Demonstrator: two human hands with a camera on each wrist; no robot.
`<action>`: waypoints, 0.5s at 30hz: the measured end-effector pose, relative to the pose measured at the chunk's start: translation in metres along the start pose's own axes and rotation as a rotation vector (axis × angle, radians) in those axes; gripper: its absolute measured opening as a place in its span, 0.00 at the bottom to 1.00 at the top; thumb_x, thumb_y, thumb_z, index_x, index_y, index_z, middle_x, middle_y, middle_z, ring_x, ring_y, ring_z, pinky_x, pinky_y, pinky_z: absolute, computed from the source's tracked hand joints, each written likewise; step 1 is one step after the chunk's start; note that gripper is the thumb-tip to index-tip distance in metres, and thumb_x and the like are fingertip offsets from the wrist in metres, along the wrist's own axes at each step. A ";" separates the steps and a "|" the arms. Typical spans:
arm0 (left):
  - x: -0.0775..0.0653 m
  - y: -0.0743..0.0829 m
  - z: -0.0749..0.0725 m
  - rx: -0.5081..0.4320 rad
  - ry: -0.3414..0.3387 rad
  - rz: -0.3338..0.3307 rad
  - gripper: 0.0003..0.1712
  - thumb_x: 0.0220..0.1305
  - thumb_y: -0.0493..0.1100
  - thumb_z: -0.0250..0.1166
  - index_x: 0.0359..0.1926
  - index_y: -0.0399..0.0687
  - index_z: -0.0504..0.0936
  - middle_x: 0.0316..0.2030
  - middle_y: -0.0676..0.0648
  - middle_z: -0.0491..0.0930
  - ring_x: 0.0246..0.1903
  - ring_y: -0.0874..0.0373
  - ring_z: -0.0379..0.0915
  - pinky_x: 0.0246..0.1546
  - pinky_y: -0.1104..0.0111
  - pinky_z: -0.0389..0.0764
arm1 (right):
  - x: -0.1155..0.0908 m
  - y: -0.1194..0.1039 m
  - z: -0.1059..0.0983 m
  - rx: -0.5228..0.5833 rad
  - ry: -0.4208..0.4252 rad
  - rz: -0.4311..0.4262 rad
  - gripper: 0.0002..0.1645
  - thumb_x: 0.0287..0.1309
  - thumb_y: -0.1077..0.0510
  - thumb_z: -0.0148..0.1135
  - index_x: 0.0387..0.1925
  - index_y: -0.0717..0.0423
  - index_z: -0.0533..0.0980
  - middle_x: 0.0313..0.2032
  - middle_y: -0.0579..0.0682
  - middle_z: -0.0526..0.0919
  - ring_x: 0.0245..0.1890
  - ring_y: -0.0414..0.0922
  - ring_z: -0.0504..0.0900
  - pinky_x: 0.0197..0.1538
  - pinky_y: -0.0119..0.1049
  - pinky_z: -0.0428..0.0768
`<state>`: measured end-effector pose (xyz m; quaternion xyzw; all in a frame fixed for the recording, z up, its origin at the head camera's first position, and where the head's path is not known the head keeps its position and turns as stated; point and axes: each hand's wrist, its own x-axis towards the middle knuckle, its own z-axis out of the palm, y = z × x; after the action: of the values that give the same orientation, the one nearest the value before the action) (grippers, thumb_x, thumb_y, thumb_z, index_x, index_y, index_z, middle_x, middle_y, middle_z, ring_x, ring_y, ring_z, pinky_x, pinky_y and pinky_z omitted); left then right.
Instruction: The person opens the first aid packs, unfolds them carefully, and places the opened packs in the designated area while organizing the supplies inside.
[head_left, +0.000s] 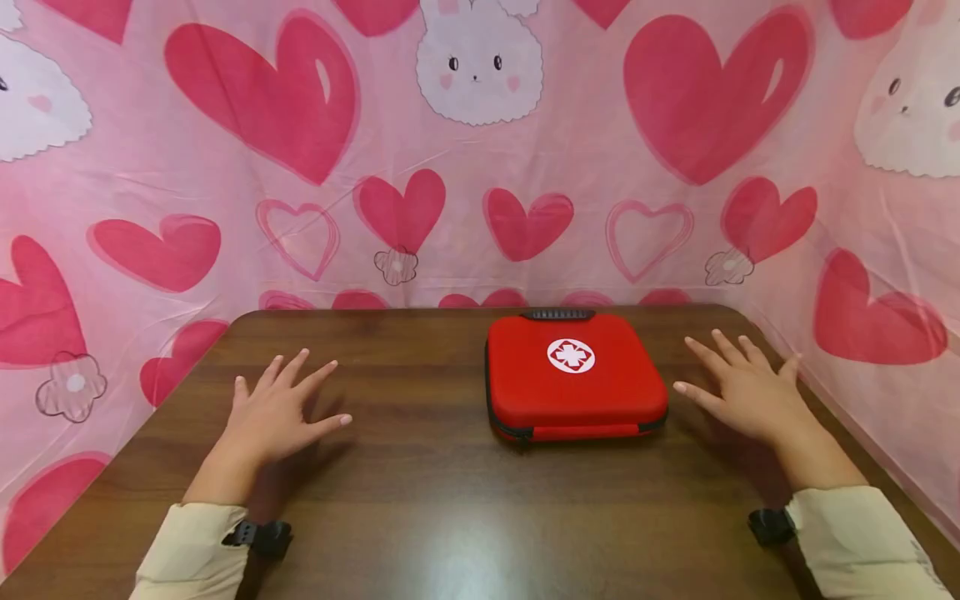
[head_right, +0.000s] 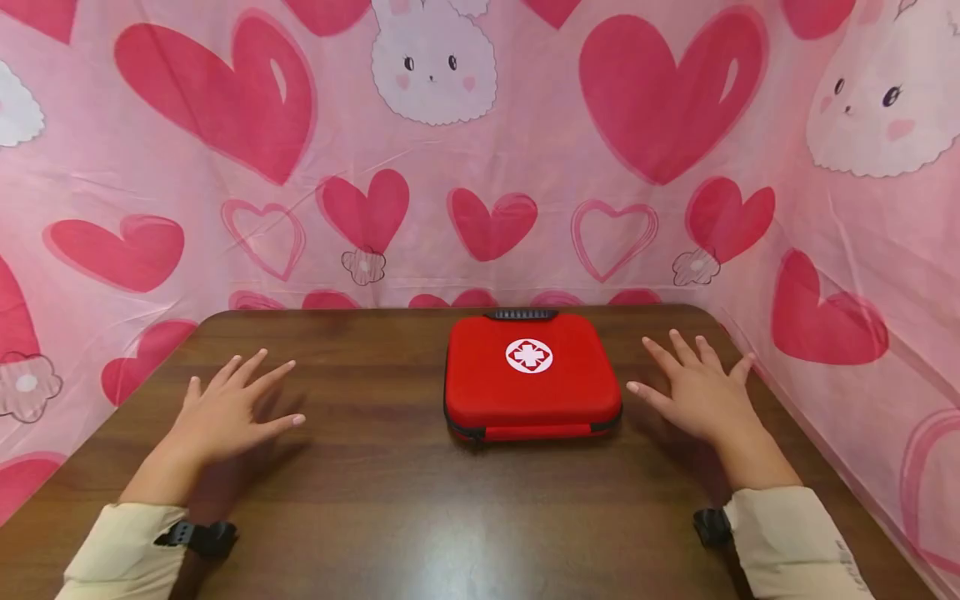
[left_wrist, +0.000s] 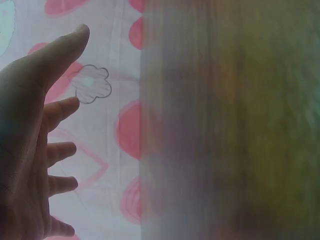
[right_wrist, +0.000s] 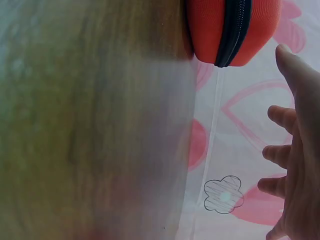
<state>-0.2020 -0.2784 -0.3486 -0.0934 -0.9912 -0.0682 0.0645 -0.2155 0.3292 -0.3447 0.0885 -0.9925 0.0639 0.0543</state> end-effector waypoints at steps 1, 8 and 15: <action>0.001 0.001 0.000 -0.004 0.000 0.003 0.56 0.48 0.82 0.55 0.73 0.61 0.61 0.73 0.33 0.51 0.69 0.28 0.42 0.55 0.23 0.33 | 0.000 0.000 0.000 0.015 0.000 -0.003 0.52 0.60 0.24 0.47 0.76 0.45 0.50 0.72 0.69 0.47 0.68 0.74 0.43 0.49 0.80 0.19; 0.009 0.008 0.005 -0.056 -0.007 0.033 0.54 0.49 0.81 0.56 0.74 0.65 0.59 0.73 0.35 0.50 0.69 0.28 0.42 0.55 0.23 0.37 | 0.002 -0.001 0.001 0.103 -0.010 -0.020 0.51 0.61 0.27 0.51 0.77 0.44 0.50 0.74 0.67 0.41 0.71 0.71 0.39 0.51 0.84 0.37; 0.016 0.017 0.009 -0.107 0.000 0.077 0.53 0.50 0.80 0.58 0.74 0.67 0.58 0.74 0.36 0.50 0.70 0.29 0.43 0.57 0.25 0.43 | 0.001 -0.005 0.003 0.190 0.012 -0.079 0.49 0.62 0.33 0.57 0.75 0.47 0.53 0.73 0.70 0.43 0.69 0.73 0.43 0.54 0.82 0.46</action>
<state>-0.2158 -0.2572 -0.3533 -0.1348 -0.9818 -0.1186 0.0619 -0.2157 0.3238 -0.3468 0.1317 -0.9774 0.1562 0.0541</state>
